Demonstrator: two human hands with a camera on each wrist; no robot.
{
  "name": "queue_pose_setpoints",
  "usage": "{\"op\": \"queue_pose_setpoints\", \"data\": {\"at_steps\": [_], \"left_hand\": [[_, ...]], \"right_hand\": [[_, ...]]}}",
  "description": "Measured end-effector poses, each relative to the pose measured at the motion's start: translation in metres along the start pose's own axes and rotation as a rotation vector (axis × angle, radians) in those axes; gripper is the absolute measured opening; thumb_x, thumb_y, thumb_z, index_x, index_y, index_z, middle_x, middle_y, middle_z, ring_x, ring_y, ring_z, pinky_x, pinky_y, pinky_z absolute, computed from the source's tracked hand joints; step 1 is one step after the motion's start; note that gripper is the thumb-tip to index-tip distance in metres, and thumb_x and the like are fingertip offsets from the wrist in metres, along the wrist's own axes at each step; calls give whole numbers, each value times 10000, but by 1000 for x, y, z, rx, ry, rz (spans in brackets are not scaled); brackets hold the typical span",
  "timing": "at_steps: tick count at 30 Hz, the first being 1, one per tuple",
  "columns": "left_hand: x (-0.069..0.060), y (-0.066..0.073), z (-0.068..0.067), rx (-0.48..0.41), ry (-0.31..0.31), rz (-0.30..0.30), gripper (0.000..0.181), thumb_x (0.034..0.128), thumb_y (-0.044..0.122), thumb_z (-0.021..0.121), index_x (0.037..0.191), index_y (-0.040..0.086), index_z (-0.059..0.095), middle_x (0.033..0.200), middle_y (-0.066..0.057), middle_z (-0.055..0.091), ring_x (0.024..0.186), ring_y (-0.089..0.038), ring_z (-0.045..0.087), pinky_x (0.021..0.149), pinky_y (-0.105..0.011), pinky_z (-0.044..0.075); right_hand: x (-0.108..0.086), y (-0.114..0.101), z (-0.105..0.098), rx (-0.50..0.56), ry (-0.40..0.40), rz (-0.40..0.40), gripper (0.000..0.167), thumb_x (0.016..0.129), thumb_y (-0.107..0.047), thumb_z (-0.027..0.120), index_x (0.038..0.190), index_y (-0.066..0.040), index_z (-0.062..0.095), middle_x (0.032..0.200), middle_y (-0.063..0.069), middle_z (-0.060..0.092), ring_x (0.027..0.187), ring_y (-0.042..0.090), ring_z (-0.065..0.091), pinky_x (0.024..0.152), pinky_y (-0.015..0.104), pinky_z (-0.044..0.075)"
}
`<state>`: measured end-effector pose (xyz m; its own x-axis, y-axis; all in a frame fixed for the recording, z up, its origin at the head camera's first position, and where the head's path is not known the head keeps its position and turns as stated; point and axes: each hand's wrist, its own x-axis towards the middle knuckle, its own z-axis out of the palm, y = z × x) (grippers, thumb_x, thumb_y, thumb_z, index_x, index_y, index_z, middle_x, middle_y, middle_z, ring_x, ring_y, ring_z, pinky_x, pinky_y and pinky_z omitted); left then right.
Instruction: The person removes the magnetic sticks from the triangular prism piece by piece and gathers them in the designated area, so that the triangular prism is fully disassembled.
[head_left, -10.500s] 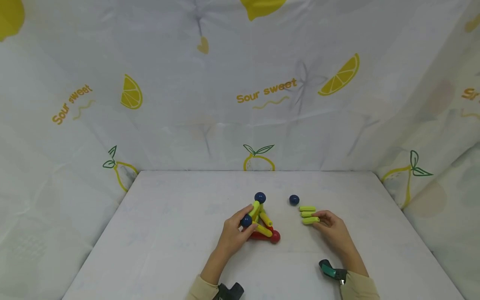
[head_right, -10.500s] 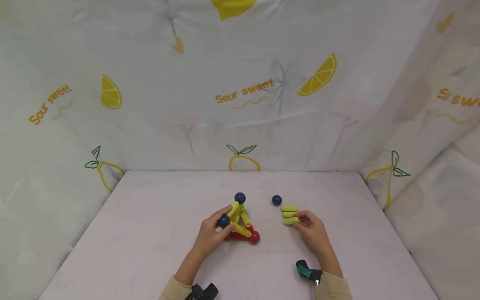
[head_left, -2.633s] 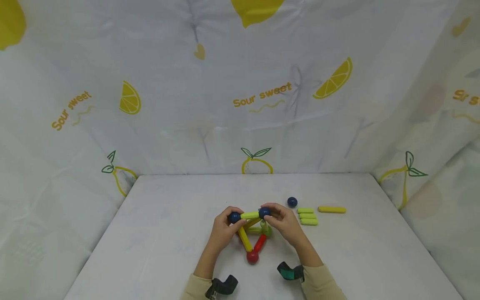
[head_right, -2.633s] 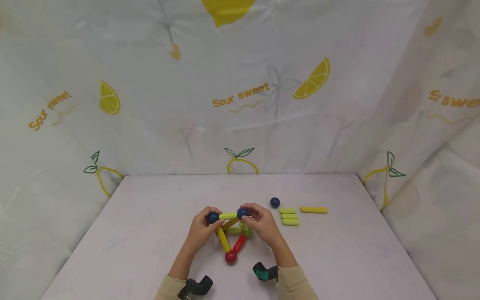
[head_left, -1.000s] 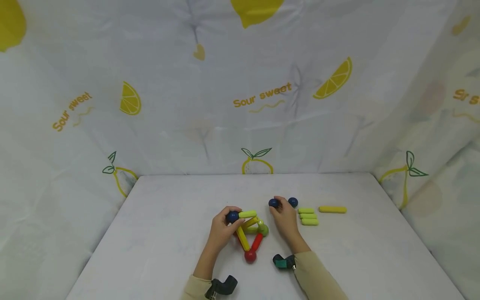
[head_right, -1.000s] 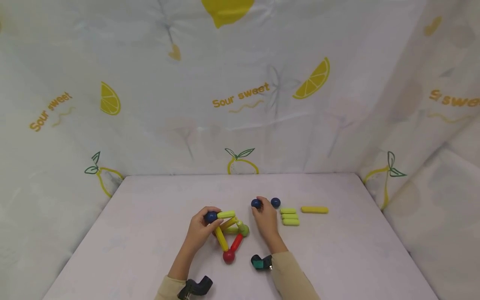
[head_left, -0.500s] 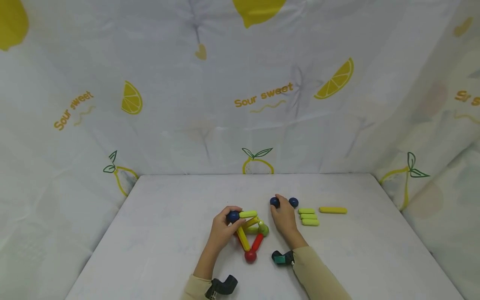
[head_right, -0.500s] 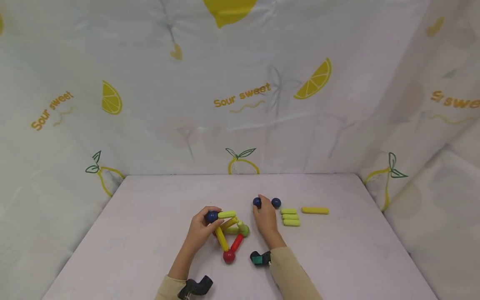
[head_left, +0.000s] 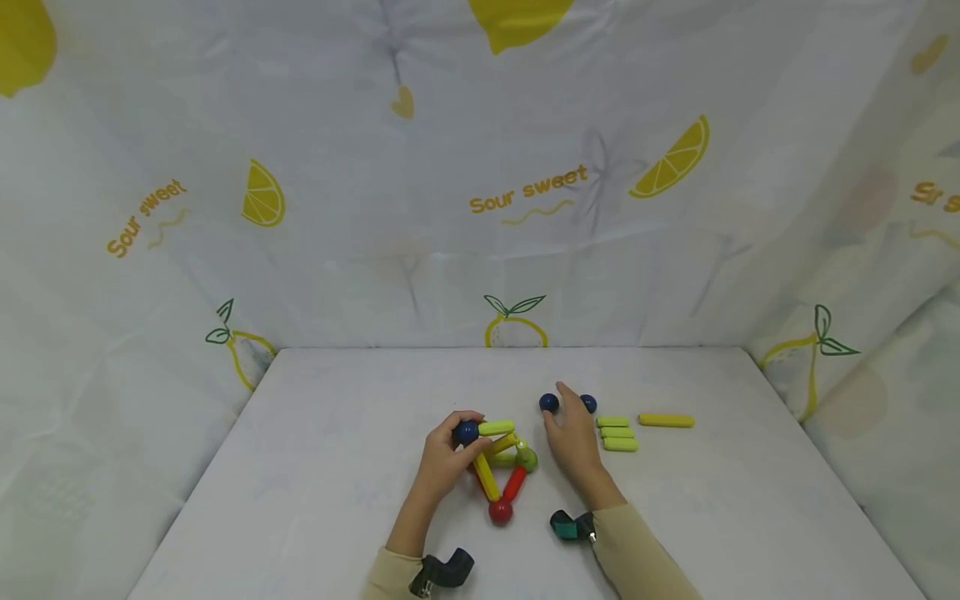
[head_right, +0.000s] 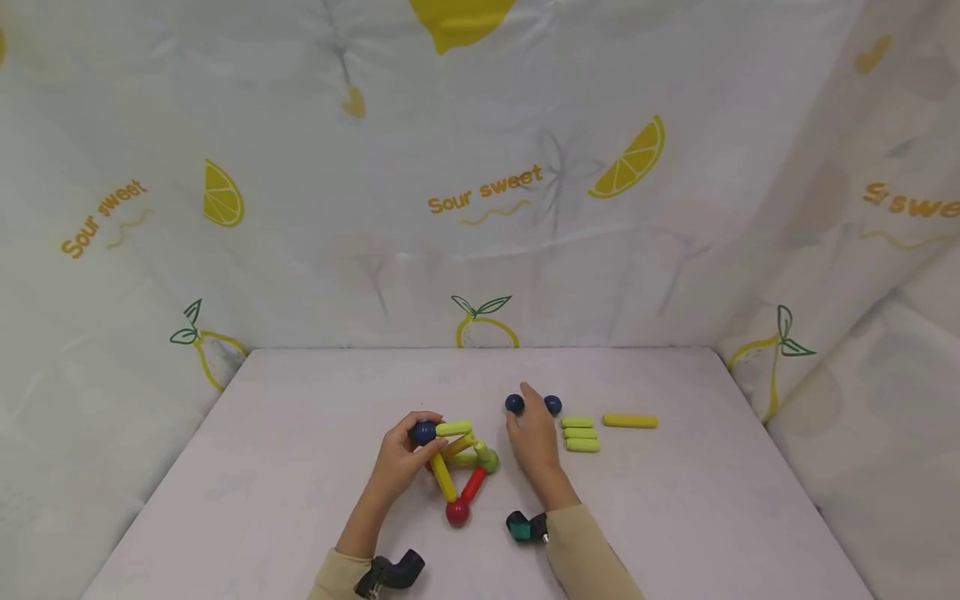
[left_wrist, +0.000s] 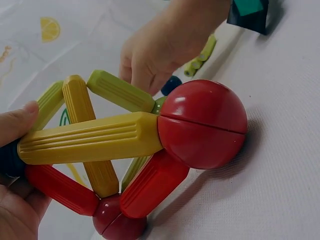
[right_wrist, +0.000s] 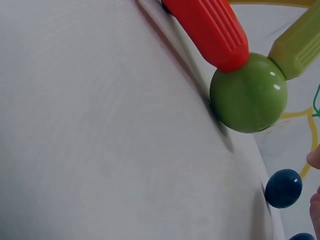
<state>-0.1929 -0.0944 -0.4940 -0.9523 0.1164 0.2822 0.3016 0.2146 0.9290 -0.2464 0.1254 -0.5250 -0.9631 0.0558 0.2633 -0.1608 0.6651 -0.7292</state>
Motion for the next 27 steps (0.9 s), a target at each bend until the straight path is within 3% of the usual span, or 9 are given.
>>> {"op": "queue_pose_setpoints", "data": {"at_steps": [4, 9, 15, 21, 27], "left_hand": [[0, 6, 1, 4, -3, -20, 329, 832, 108, 719, 1135, 70, 596, 1202, -191, 604, 1070, -267, 608, 933, -341, 523], [-3, 24, -3, 18, -19, -16, 333, 841, 83, 704, 1144, 9, 588, 1187, -174, 615, 1072, -290, 607, 937, -327, 520], [-5, 32, -6, 15, -35, -3, 347, 851, 68, 689, 1159, -40, 568, 1192, -207, 605, 1098, -318, 597, 958, -338, 504], [-5, 33, -6, 1, -41, -5, 336, 854, 78, 689, 1152, -25, 573, 1200, -234, 595, 1102, -347, 592, 962, -376, 499], [-6, 33, -6, 4, -44, -6, 313, 860, 97, 686, 1150, 41, 581, 1208, -238, 592, 1077, -350, 595, 936, -404, 518]], "right_hand": [[-11, -3, -12, 48, 24, -39, 556, 898, -150, 613, 1404, -38, 411, 1425, 162, 453, 1283, 336, 464, 1054, 488, 407], [-24, -8, -22, 143, 39, -156, 534, 826, -14, 675, 1322, 37, 486, 1335, 211, 528, 1213, 348, 529, 996, 410, 463], [-34, -13, -26, 291, -48, -244, 503, 792, 18, 720, 1260, 52, 537, 1279, 201, 580, 1196, 326, 551, 956, 360, 478], [-44, -15, -22, 328, -136, -237, 406, 828, -44, 708, 1213, -34, 580, 1214, 115, 630, 1110, 257, 609, 907, 326, 525], [-52, -32, -25, 370, -170, -312, 370, 812, 43, 686, 1165, 61, 577, 1163, 204, 632, 1066, 333, 612, 864, 421, 531]]}}
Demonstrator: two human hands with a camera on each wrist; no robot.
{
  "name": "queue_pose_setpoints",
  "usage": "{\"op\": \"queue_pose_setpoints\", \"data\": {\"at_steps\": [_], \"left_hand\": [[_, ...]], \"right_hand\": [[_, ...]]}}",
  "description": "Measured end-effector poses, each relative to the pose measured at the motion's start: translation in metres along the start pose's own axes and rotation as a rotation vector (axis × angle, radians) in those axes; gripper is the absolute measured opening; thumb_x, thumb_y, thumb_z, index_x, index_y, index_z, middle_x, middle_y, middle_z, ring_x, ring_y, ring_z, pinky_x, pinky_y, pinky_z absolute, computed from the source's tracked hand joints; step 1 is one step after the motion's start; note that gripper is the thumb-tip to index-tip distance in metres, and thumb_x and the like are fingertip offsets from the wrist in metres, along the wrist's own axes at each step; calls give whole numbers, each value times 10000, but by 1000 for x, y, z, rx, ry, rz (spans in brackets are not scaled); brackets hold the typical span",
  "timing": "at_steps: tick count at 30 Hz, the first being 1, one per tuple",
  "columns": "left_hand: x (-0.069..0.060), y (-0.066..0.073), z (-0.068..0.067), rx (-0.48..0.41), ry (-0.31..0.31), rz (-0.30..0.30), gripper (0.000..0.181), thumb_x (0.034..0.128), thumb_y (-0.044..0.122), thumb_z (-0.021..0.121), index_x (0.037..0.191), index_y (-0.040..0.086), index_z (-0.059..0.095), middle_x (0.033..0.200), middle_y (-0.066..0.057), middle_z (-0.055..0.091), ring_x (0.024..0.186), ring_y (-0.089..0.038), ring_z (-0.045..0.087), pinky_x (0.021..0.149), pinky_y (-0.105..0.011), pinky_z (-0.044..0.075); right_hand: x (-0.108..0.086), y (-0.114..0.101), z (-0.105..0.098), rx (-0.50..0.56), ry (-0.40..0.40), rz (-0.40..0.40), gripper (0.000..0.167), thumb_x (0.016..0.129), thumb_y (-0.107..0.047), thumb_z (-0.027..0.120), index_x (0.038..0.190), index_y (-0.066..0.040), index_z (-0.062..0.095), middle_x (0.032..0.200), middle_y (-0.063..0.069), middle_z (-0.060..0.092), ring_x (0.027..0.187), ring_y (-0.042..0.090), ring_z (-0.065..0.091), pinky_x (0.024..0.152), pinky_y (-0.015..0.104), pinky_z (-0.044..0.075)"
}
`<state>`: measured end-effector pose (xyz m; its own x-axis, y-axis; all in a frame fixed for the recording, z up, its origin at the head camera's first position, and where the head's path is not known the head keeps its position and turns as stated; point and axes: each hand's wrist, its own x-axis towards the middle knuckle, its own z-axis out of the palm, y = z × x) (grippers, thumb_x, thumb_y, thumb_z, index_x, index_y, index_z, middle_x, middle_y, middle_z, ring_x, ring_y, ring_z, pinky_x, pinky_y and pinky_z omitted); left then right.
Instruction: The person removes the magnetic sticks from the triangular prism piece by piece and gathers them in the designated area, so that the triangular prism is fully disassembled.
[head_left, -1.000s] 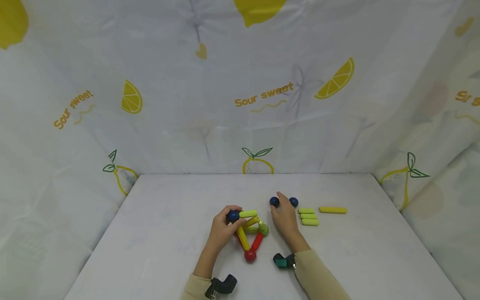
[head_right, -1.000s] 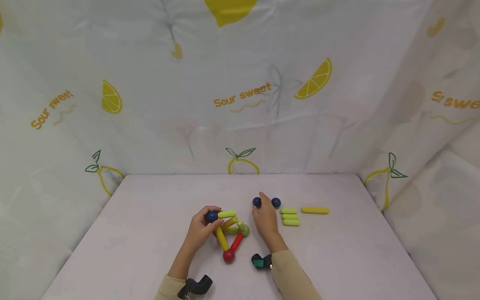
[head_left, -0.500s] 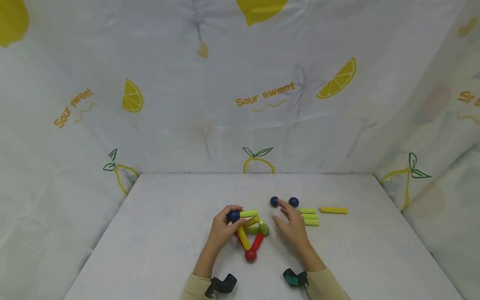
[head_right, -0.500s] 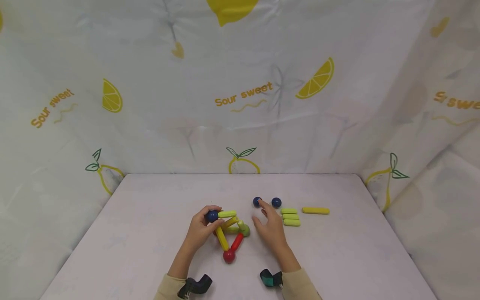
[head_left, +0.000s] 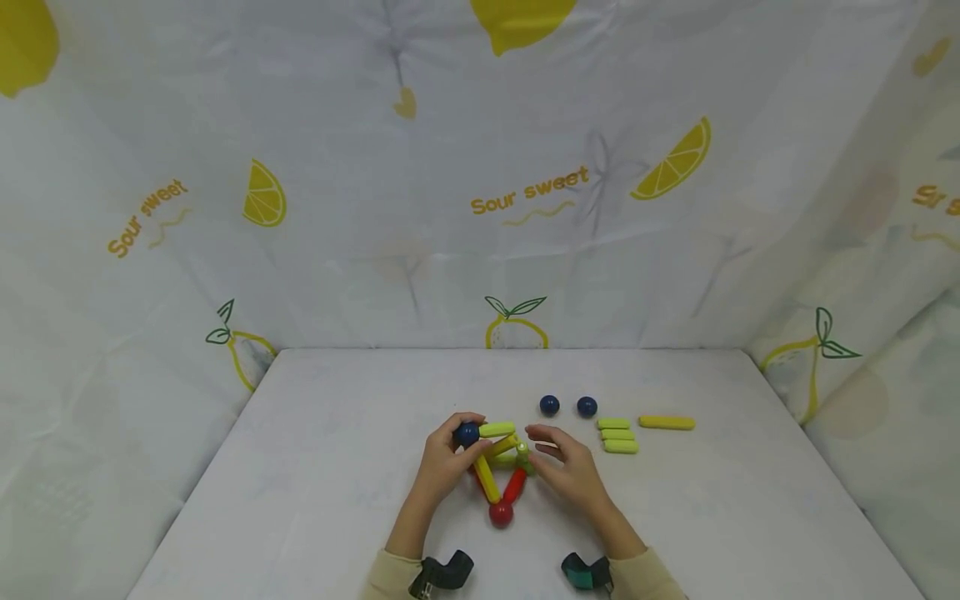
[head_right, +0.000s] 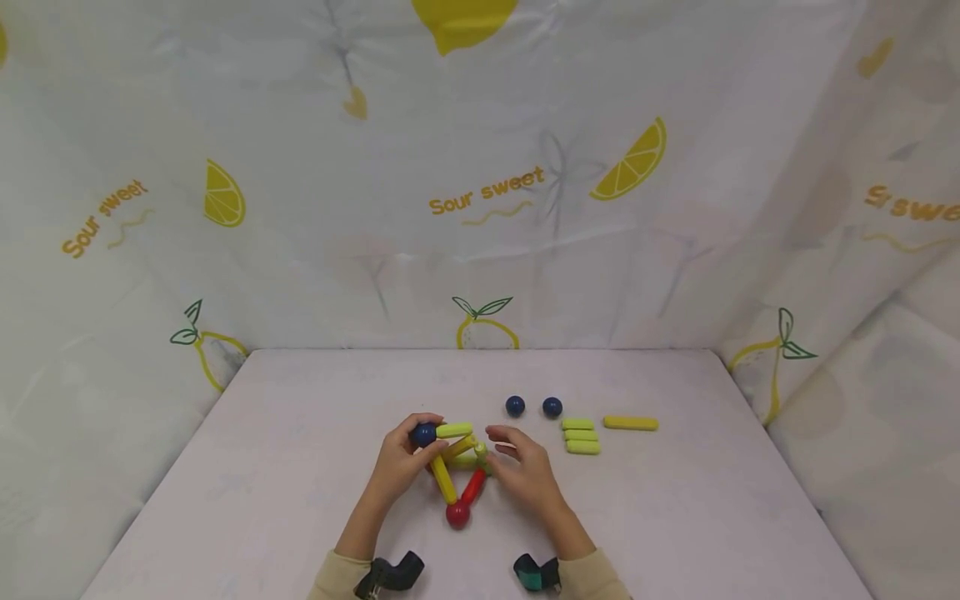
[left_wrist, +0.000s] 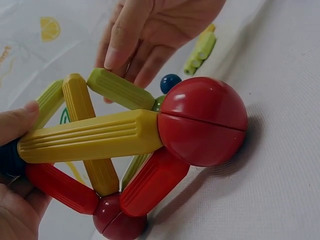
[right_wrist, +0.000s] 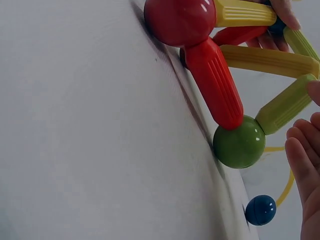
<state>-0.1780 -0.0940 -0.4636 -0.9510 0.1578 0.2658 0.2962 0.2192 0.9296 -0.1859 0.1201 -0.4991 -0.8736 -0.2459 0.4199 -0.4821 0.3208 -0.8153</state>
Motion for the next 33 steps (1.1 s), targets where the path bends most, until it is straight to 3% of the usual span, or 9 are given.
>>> {"op": "queue_pose_setpoints", "data": {"at_steps": [5, 10, 16, 19, 25, 29, 33], "left_hand": [[0, 0, 0, 5, 3, 9, 312, 859, 90, 685, 1151, 47, 585, 1192, -193, 607, 1035, -336, 604, 855, -280, 554], [0, 0, 0, 13, -1, 12, 313, 859, 88, 684, 1153, 43, 586, 1188, -157, 616, 1030, -333, 607, 836, -222, 543], [5, -26, 5, 12, 22, 5, 330, 852, 79, 691, 1163, 58, 585, 1209, -189, 601, 1039, -312, 611, 852, -255, 550], [6, -35, 6, -6, 30, 14, 323, 847, 112, 703, 1151, 98, 595, 1211, -199, 599, 1078, -271, 610, 926, -315, 522], [6, -37, 5, -8, 30, 38, 302, 849, 204, 710, 1129, 169, 604, 1201, -206, 603, 1096, -239, 603, 958, -328, 500], [5, -36, 5, 8, 25, 43, 319, 853, 220, 707, 1140, 128, 605, 1204, -207, 603, 1088, -251, 601, 953, -321, 507], [5, -34, 5, 29, 29, 40, 348, 855, 166, 703, 1159, 39, 591, 1190, -149, 621, 1097, -248, 601, 959, -335, 503]], "right_hand": [[-2, 18, 8, 3, -8, -119, 354, 811, -7, 710, 1151, -21, 615, 1141, 129, 660, 1031, 271, 637, 831, 380, 558], [-2, 16, 9, -90, 19, -165, 335, 801, 25, 709, 1121, -56, 646, 1075, 62, 683, 960, 212, 663, 789, 316, 574], [-2, 12, 5, -147, 48, -186, 329, 764, 49, 729, 1069, -55, 666, 985, 38, 655, 903, 188, 654, 723, 270, 585], [-2, 14, 3, -142, 68, -112, 291, 769, 34, 731, 1032, -67, 658, 975, 24, 648, 903, 180, 648, 722, 221, 577], [-1, 13, 2, -49, 106, 160, 234, 793, 51, 693, 999, -40, 630, 1002, 64, 651, 982, 224, 627, 766, 213, 568], [0, -2, -4, 7, 111, 264, 205, 810, 48, 671, 1003, 9, 617, 1011, 109, 652, 1025, 300, 618, 792, 269, 574], [2, 1, -8, 85, 106, 351, 213, 832, 12, 670, 1034, 9, 604, 1047, 113, 645, 1049, 256, 614, 836, 231, 553]]}}
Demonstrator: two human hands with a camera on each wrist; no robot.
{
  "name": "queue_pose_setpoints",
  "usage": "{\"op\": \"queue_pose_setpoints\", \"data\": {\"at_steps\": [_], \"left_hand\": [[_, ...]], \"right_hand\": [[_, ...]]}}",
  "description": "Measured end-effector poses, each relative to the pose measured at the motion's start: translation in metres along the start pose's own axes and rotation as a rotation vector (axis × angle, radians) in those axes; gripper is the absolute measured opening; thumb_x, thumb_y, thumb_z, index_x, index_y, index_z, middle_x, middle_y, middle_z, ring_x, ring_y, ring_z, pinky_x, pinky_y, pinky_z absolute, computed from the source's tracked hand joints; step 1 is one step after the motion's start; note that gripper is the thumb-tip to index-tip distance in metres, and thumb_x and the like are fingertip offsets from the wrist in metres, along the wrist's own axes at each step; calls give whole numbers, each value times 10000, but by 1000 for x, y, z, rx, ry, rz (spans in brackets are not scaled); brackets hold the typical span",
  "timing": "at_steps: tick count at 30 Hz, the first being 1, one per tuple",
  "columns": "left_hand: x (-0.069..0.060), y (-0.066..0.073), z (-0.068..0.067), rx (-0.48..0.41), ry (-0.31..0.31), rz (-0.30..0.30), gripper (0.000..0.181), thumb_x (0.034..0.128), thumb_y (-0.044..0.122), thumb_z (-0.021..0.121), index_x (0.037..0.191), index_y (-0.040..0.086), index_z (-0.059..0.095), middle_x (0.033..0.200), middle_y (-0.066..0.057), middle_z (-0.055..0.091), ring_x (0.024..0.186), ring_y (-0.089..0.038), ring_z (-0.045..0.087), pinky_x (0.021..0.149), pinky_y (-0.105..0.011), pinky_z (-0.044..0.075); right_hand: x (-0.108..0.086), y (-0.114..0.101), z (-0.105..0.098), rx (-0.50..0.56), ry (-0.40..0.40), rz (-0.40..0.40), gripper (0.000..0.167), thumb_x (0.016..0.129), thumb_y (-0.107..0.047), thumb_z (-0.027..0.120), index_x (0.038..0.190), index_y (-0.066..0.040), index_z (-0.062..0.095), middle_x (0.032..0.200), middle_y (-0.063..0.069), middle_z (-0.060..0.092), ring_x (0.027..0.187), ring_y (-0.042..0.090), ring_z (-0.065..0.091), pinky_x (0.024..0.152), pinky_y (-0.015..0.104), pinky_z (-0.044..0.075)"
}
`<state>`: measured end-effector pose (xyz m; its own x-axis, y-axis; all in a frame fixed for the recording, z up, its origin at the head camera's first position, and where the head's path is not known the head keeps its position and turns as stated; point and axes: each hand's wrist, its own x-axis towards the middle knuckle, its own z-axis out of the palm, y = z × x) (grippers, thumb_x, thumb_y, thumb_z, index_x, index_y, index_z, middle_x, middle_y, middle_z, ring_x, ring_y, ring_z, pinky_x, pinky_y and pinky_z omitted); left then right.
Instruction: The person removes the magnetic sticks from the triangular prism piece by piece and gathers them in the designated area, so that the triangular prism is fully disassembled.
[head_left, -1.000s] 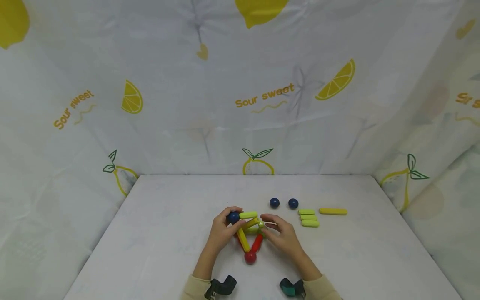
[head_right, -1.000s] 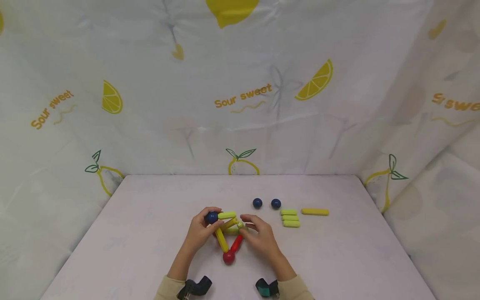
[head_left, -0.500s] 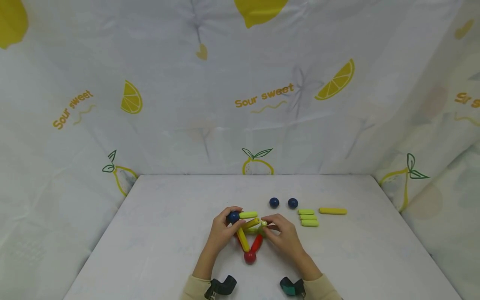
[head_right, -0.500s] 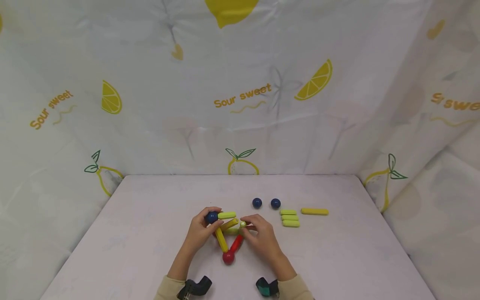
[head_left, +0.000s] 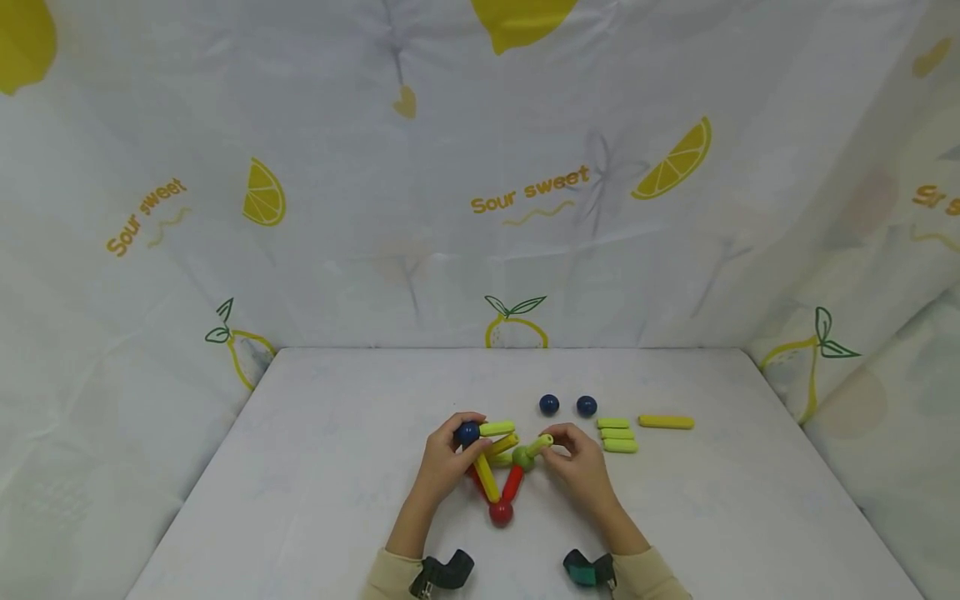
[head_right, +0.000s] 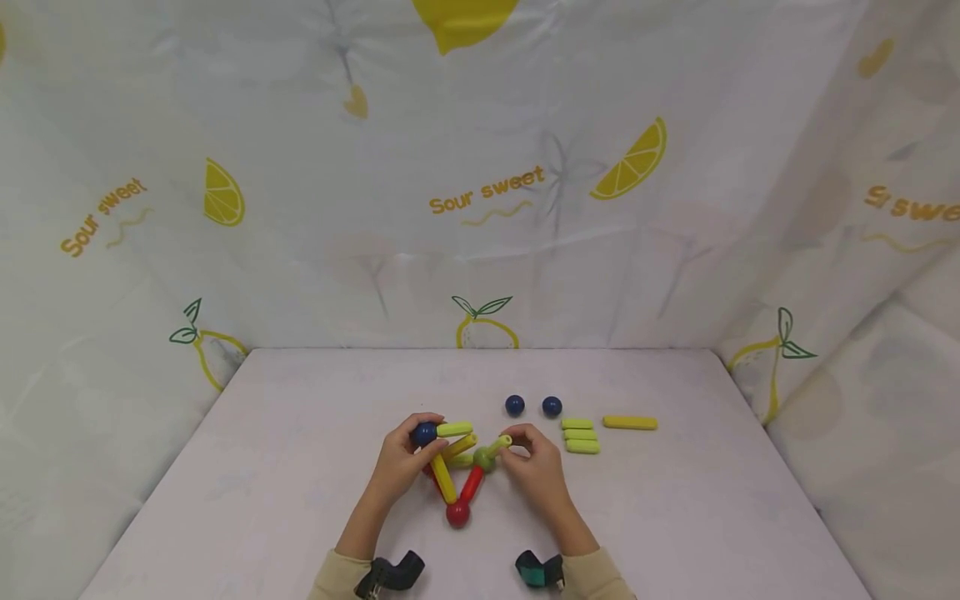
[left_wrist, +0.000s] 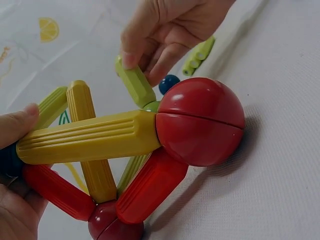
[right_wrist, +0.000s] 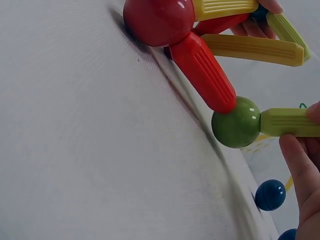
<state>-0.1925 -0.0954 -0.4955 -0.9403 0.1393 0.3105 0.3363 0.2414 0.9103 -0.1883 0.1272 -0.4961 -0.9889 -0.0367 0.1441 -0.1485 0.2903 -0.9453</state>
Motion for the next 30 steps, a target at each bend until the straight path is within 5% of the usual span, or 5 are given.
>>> {"op": "queue_pose_setpoints", "data": {"at_steps": [7, 15, 22, 25, 30], "left_hand": [[-1, -1, 0, -3, 9, -18, 302, 849, 98, 698, 1137, 88, 606, 1179, -130, 629, 1095, -239, 605, 960, -342, 502], [1, -3, 1, -15, -9, -5, 298, 857, 132, 696, 1137, 168, 602, 1213, -209, 598, 1124, -261, 597, 969, -380, 486], [0, -2, 1, -7, -2, -15, 317, 850, 130, 703, 1146, 171, 597, 1212, -150, 615, 1135, -231, 590, 978, -370, 482], [0, -1, 1, -6, -2, -27, 332, 849, 137, 705, 1162, 143, 594, 1222, -146, 610, 1145, -231, 586, 988, -376, 471], [-2, 18, -1, 16, -1, -38, 330, 858, 81, 683, 1174, 73, 585, 1211, -137, 617, 1147, -285, 584, 984, -380, 473]], "right_hand": [[9, 22, -5, 134, 30, 40, 278, 849, -53, 684, 1082, 38, 564, 1118, 191, 616, 949, 58, 627, 823, 115, 508], [8, 15, -29, 124, 63, -45, 332, 865, -102, 680, 1152, 33, 583, 1187, 210, 604, 965, 1, 618, 825, 102, 506], [-5, 27, -72, 41, 131, -62, 324, 888, -94, 652, 1153, 71, 564, 1182, 253, 583, 935, -104, 589, 793, 93, 512], [-12, 38, -91, -38, 186, -11, 323, 894, -124, 651, 1155, 48, 571, 1173, 188, 595, 922, -150, 563, 777, 70, 501], [-18, 55, -109, -119, 249, 134, 368, 889, -260, 666, 1167, -32, 591, 1057, -150, 605, 901, -190, 538, 753, 37, 475]]}}
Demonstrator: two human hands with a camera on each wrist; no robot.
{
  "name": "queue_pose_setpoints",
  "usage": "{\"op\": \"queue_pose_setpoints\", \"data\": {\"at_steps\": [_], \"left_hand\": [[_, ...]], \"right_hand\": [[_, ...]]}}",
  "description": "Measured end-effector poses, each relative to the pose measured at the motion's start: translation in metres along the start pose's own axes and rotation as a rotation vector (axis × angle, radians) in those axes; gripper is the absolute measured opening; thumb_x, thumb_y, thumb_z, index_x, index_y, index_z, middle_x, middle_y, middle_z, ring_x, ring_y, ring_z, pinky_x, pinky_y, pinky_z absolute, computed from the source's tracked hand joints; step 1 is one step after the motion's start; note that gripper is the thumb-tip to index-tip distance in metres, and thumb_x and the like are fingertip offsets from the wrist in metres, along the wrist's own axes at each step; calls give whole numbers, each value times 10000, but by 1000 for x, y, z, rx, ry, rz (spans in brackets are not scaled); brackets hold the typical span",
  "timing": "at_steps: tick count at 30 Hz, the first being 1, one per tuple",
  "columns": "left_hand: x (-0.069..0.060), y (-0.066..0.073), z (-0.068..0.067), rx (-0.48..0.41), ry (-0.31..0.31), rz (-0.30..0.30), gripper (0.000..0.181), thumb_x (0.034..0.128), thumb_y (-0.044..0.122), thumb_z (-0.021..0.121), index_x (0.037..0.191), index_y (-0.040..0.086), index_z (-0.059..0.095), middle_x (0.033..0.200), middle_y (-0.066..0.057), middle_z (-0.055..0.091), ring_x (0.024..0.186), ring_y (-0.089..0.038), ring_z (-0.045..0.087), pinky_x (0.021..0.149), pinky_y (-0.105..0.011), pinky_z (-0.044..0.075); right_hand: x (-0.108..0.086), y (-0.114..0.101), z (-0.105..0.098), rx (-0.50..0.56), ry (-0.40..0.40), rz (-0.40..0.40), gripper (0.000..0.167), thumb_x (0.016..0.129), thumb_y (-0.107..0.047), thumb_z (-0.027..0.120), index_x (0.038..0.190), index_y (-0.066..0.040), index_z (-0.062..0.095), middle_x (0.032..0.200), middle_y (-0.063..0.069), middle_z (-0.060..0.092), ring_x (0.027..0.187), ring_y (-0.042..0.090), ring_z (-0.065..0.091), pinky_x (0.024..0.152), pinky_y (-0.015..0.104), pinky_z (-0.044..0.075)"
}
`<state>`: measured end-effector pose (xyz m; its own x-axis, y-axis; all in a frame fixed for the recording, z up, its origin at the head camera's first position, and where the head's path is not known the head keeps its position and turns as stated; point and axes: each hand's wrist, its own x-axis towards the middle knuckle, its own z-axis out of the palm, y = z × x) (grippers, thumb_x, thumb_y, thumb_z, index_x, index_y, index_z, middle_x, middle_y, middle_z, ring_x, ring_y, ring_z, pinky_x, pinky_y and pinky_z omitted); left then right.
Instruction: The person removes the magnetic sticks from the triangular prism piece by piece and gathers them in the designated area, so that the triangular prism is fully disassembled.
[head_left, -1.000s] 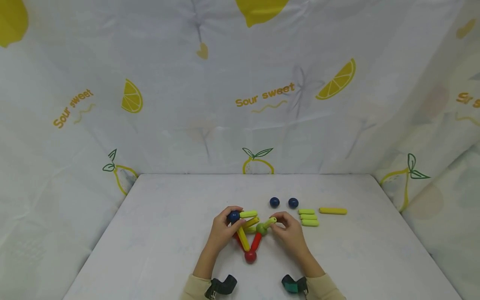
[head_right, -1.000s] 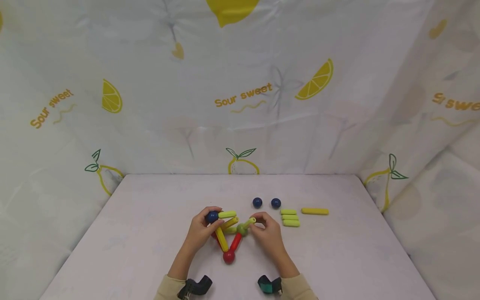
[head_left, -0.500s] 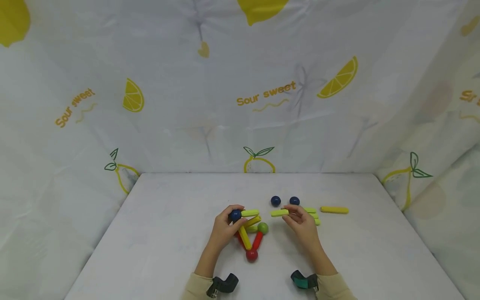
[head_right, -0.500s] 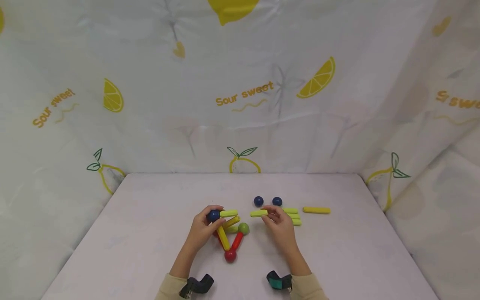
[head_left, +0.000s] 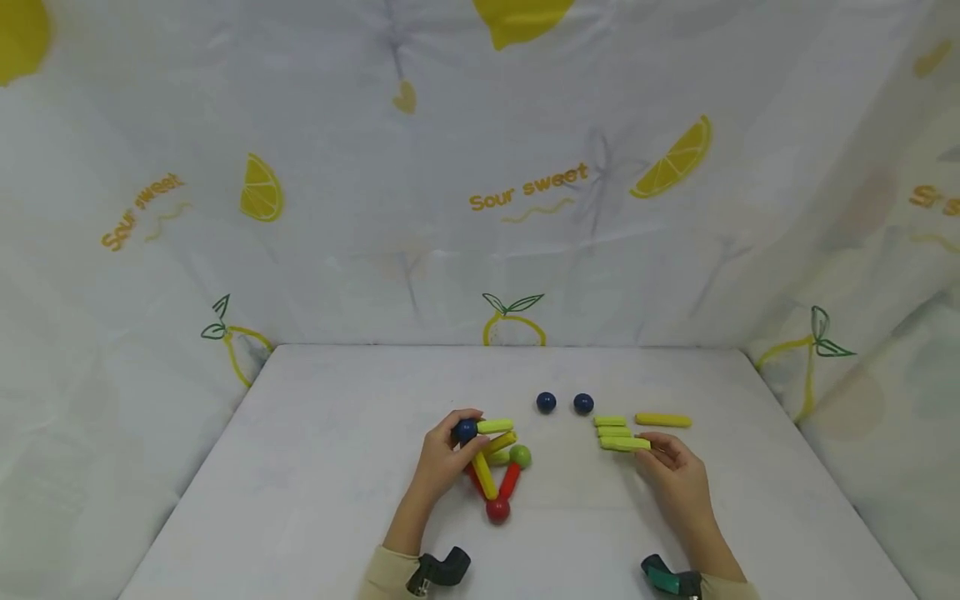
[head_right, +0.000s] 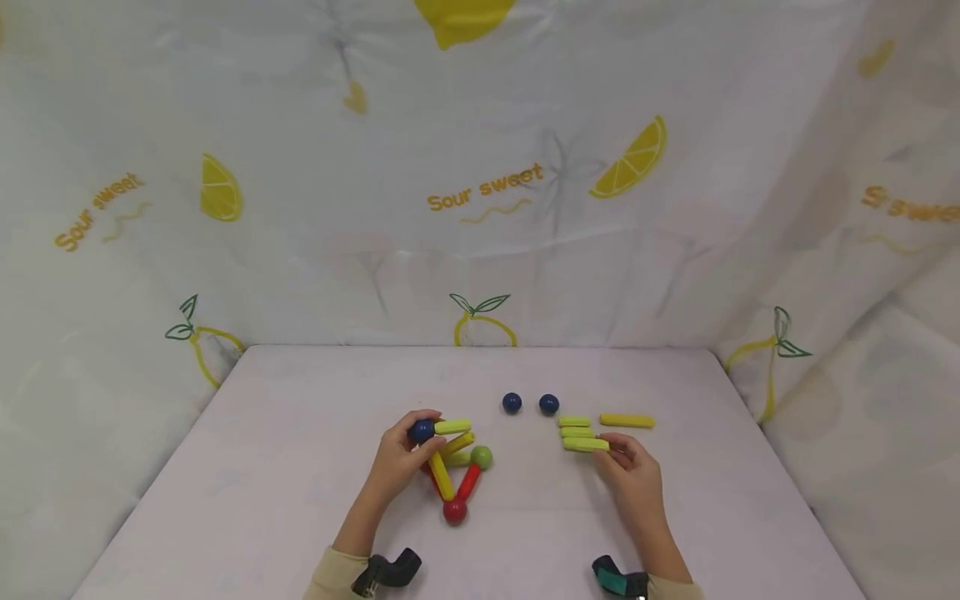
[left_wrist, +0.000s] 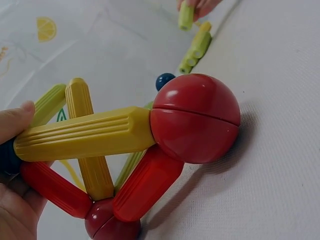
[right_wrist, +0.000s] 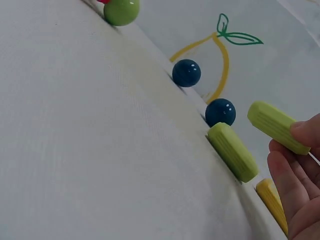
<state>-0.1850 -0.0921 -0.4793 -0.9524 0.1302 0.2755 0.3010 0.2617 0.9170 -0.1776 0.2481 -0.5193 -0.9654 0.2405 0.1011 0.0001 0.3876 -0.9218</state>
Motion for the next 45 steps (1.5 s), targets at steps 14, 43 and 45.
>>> {"op": "queue_pose_setpoints", "data": {"at_steps": [14, 43, 45], "left_hand": [[2, -21, 2, -31, 14, 56, 327, 854, 206, 707, 1163, 186, 600, 1212, -174, 614, 1132, -240, 593, 963, -354, 491], [0, -3, -1, -14, -33, 49, 333, 878, 60, 653, 1202, 59, 579, 1211, -166, 618, 1173, -303, 571, 990, -412, 453], [0, -10, 0, -28, -39, 55, 329, 890, 64, 637, 1213, 74, 576, 1216, -152, 617, 1185, -288, 565, 998, -407, 443]], "right_hand": [[4, 9, 9, -238, -80, -57, 311, 882, -223, 676, 1121, -33, 617, 1163, 164, 639, 950, 62, 638, 737, 67, 482], [-2, 7, 12, -312, 66, -108, 381, 908, -227, 631, 1235, -43, 565, 1214, 135, 609, 1113, 263, 570, 925, 253, 484], [-2, 5, 14, -294, 68, -135, 383, 906, -221, 636, 1241, -50, 564, 1227, 122, 611, 1138, 250, 558, 918, 96, 426]]}}
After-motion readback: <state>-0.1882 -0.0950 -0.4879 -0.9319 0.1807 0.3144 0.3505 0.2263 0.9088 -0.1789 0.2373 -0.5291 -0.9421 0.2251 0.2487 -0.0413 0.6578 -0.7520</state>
